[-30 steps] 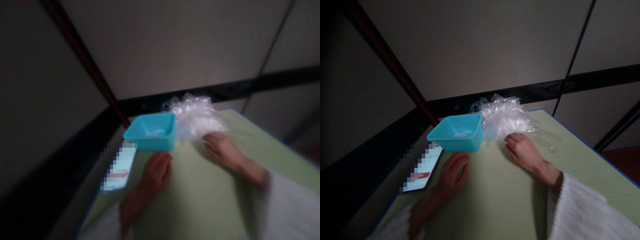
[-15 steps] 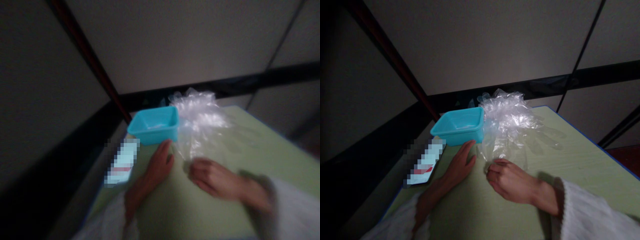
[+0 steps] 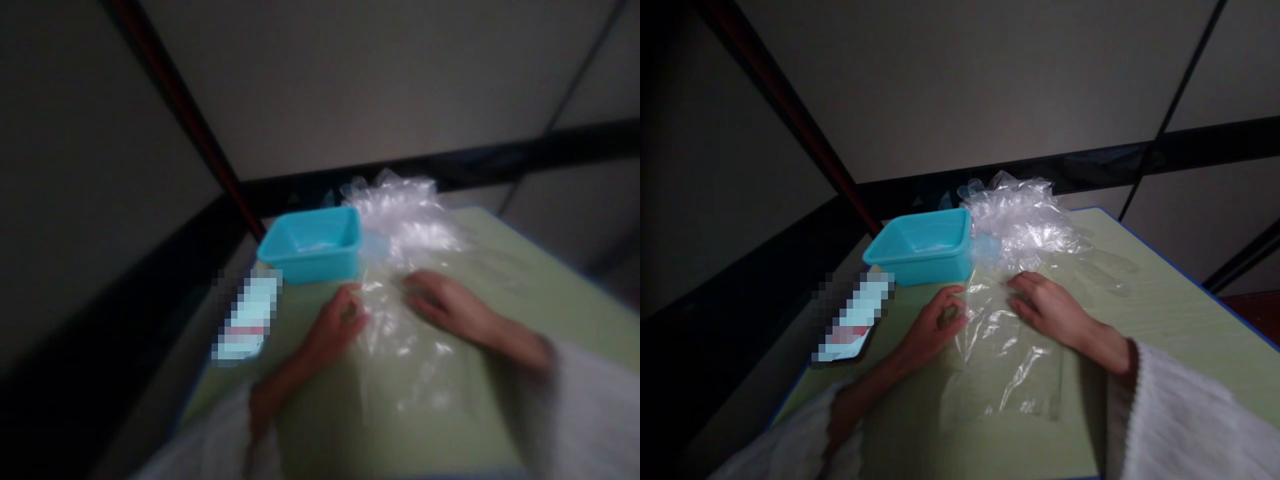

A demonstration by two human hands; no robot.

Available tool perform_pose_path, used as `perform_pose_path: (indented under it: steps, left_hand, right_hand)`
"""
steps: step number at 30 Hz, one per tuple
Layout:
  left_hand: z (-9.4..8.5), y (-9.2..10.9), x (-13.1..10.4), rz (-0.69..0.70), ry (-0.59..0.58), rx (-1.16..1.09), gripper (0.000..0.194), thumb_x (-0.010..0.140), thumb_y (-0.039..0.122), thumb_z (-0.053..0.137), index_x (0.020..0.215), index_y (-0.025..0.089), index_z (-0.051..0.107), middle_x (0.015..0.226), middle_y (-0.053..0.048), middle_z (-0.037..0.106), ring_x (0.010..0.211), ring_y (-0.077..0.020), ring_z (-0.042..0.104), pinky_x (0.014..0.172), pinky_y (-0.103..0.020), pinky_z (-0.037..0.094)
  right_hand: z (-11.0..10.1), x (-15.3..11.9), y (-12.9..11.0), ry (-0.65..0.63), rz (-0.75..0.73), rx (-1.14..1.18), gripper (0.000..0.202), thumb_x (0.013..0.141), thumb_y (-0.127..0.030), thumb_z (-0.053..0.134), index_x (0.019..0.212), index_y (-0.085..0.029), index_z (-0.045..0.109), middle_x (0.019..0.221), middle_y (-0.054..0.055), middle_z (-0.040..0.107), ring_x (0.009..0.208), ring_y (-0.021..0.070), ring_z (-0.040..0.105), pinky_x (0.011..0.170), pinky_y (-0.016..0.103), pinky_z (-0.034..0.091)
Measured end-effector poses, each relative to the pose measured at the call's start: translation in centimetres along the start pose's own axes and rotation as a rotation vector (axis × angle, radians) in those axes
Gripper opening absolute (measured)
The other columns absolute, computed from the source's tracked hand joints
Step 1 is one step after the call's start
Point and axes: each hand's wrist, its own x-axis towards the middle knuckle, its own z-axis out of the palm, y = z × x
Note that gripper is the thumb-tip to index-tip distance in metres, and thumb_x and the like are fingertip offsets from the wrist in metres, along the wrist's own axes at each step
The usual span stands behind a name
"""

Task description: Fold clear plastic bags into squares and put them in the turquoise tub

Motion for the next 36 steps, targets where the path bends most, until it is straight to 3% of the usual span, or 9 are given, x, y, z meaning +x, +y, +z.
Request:
perform_pose_path:
  steps: [6, 11, 17, 23, 33, 36]
  left_hand:
    - [0.5, 0.1, 0.2, -0.133, -0.114, -0.424, 0.06, 0.065, 0.018, 0.068, 0.119, 0.019, 0.041, 0.079, 0.003, 0.057, 0.063, -0.0095, 0.057, 0.058, -0.02, 0.045]
    - [0.2, 1.0, -0.1, -0.25, -0.181, -0.401, 0.076, 0.067, 0.016, 0.066, 0.135, 0.021, 0.032, 0.094, -0.002, 0.064, 0.039, -0.001, 0.04, 0.035, -0.014, 0.03]
    - [-0.1, 1.5, -0.4, -0.233, -0.293, -0.482, 0.089, 0.062, 0.007, 0.063, 0.142, 0.025, 0.028, 0.112, -0.007, 0.064, 0.044, -0.0022, 0.043, 0.036, -0.014, 0.028]
    - [-0.3, 0.8, -0.2, -0.193, -0.285, -0.471, 0.071, 0.061, 0.011, 0.067, 0.128, 0.023, 0.047, 0.091, -0.001, 0.064, 0.042, -0.0012, 0.037, 0.038, -0.015, 0.026]
    - [0.1, 0.4, 0.0, -0.208, -0.191, -0.375, 0.043, 0.061, 0.024, 0.071, 0.102, 0.015, 0.061, 0.066, 0.006, 0.045, 0.049, -0.0043, 0.04, 0.048, -0.017, 0.029]
    - [0.2, 0.1, 0.1, -0.19, -0.192, -0.298, 0.026, 0.062, 0.026, 0.069, 0.083, 0.012, 0.065, 0.055, 0.007, 0.04, 0.05, -0.0062, 0.036, 0.048, -0.019, 0.027]
  right_hand:
    - [1.4, -0.1, 1.2, 0.035, 0.014, 0.062, 0.04, 0.089, -0.035, 0.049, 0.124, -0.016, 0.048, 0.119, 0.016, 0.058, 0.109, 0.0291, 0.056, 0.092, 0.049, 0.047]
    - [1.8, -0.2, 0.6, 0.026, 0.004, 0.072, 0.046, 0.087, -0.039, 0.053, 0.127, -0.017, 0.045, 0.12, 0.016, 0.057, 0.11, 0.0302, 0.055, 0.092, 0.05, 0.047]
    - [2.1, -0.4, -0.3, -0.027, -0.073, 0.097, 0.051, 0.088, -0.041, 0.052, 0.131, -0.017, 0.039, 0.125, 0.016, 0.054, 0.114, 0.0296, 0.053, 0.094, 0.049, 0.046]
    - [2.3, -0.4, -0.4, -0.058, -0.117, 0.122, 0.054, 0.088, -0.043, 0.051, 0.134, -0.019, 0.036, 0.129, 0.017, 0.051, 0.119, 0.031, 0.049, 0.1, 0.052, 0.04]
    - [2.1, -0.6, -0.3, -0.085, -0.124, 0.103, 0.05, 0.091, -0.04, 0.046, 0.134, -0.018, 0.034, 0.128, 0.018, 0.051, 0.122, 0.0302, 0.047, 0.101, 0.052, 0.04]
    - [2.1, -0.6, -0.3, -0.075, -0.113, 0.087, 0.053, 0.091, -0.041, 0.047, 0.136, -0.018, 0.032, 0.13, 0.018, 0.05, 0.118, 0.0301, 0.05, 0.098, 0.051, 0.043]
